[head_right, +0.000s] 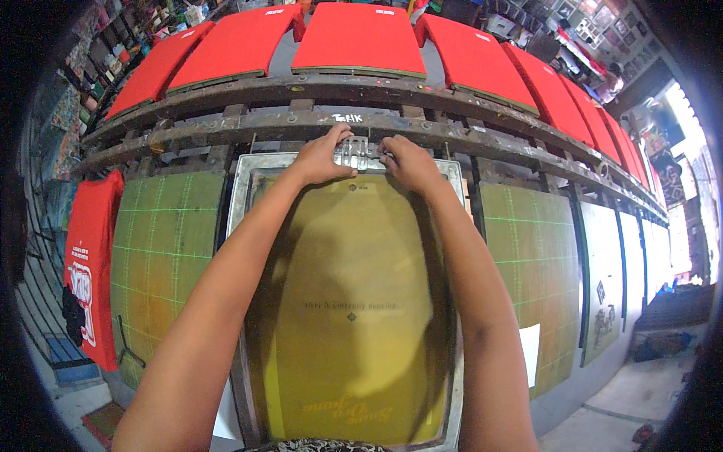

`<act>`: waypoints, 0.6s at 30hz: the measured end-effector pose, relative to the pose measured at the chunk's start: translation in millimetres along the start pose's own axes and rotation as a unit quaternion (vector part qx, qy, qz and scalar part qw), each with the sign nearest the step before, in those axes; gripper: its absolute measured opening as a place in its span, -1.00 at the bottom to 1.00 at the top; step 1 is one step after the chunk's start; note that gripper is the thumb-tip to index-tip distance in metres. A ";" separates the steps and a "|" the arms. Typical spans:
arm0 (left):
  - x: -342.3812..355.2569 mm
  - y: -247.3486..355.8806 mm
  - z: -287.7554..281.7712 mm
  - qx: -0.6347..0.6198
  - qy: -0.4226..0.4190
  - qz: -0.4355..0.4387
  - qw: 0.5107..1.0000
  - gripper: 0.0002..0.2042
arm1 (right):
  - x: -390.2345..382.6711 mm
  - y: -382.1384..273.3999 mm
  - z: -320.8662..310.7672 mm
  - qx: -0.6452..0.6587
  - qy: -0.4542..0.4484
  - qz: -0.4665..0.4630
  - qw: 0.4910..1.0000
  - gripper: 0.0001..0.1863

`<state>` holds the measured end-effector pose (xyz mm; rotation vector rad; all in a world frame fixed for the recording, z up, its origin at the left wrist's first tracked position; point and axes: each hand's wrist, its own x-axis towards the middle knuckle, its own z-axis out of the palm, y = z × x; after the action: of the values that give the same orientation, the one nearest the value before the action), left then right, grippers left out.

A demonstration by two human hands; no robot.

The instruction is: The person places a piece of paper onto a printing table, lowers a screen printing frame over it, and turns small metal adjustment screws on the frame by hand to align it with the paper.

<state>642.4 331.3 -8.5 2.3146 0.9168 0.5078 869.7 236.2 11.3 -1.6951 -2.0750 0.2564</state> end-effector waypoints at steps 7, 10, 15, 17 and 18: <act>1.1 -2.6 1.2 0.007 0.005 0.007 1.000 -0.03 | 10.2 12.4 -3.6 0.032 -0.040 -0.026 0.998 -0.78; 0.0 -1.5 -1.0 0.008 0.002 0.001 1.000 -0.03 | 16.4 9.6 -8.1 0.059 -0.062 -0.038 0.996 -0.79; 1.5 6.5 -1.8 -0.013 -0.013 0.000 1.000 -0.02 | 28.6 21.2 -7.5 0.083 -0.058 -0.100 0.990 -0.84; 1.5 3.8 -0.1 0.000 -0.004 0.004 1.000 -0.02 | 28.8 20.1 -6.1 0.099 -0.053 -0.104 0.988 -0.84; 1.9 3.3 1.6 0.006 -0.001 0.007 1.000 -0.02 | 23.6 18.8 -3.9 0.070 -0.022 -0.079 0.994 -0.84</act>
<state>646.2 330.1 -7.3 2.3329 0.9048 0.5078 884.6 262.7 12.2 -1.4483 -2.1551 0.3839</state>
